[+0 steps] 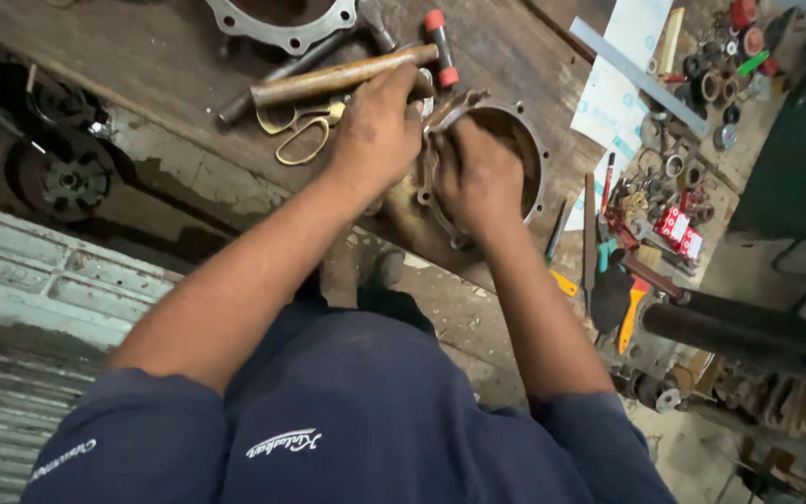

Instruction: The person scrapes rust and debris from the rim and inner surface of a cast pump housing on a workbench, working around the edge by hand with a small scraper. They briefly lift and reposition a motor and a flange plate aside, then continue scraping the housing's interior and rim.

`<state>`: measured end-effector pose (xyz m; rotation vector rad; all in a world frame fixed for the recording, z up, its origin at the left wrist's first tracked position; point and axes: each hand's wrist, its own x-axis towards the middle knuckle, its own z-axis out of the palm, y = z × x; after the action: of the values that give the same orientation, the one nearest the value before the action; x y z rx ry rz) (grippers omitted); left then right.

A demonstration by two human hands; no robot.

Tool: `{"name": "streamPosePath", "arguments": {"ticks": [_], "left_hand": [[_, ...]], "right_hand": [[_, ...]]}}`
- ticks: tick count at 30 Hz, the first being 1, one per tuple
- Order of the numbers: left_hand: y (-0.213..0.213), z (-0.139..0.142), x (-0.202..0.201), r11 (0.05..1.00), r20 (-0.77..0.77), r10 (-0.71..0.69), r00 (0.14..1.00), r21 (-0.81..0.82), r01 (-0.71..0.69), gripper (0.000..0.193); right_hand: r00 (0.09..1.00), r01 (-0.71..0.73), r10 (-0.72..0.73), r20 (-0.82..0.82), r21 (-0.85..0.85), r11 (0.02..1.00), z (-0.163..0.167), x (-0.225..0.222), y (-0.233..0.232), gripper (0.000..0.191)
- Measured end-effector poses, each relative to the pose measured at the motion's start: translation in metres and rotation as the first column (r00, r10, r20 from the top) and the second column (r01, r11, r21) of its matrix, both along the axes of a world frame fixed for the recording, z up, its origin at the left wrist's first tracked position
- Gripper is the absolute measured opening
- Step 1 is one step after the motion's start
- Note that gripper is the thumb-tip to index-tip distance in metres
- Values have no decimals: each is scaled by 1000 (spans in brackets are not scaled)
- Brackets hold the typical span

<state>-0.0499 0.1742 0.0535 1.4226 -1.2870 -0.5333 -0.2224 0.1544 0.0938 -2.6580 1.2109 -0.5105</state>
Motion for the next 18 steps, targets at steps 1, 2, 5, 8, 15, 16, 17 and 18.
{"name": "streamPosePath", "arguments": {"ticks": [1,2,5,8,15,16,17,18], "left_hand": [[0,0,0,1000,1,2,1000,25,-2,25],[0,0,0,1000,-7,4,1000,9,-4,27],[2,1,0,1000,-15,1,1000,-1,-1,30],[3,2,0,1000,-19,-4,1000,-15,4,31],[2,0,-1,999,2,20,1000,-35,-20,28],[1,-1,0,999,13,28,1000,-38,-28,26],[1,-2,-1,1000,0,13,1000,-27,-13,25],[0,-3,-1,1000,-17,1,1000,-14,-1,24]], "right_hand": [[1000,-6,5,-10,-10,1000,-1,-1,1,14],[1000,-22,22,-14,-18,1000,-1,-2,1,13],[1000,-18,18,-24,7,1000,-3,-4,3,13],[999,16,-15,-39,25,1000,-4,-4,3,14],[998,-17,18,-64,22,1000,-1,-4,4,11],[998,-14,15,-67,16,1000,0,-3,5,11],[998,-10,12,-54,28,1000,1,-3,6,11],[999,-11,13,-45,42,999,2,-2,8,11]]}}
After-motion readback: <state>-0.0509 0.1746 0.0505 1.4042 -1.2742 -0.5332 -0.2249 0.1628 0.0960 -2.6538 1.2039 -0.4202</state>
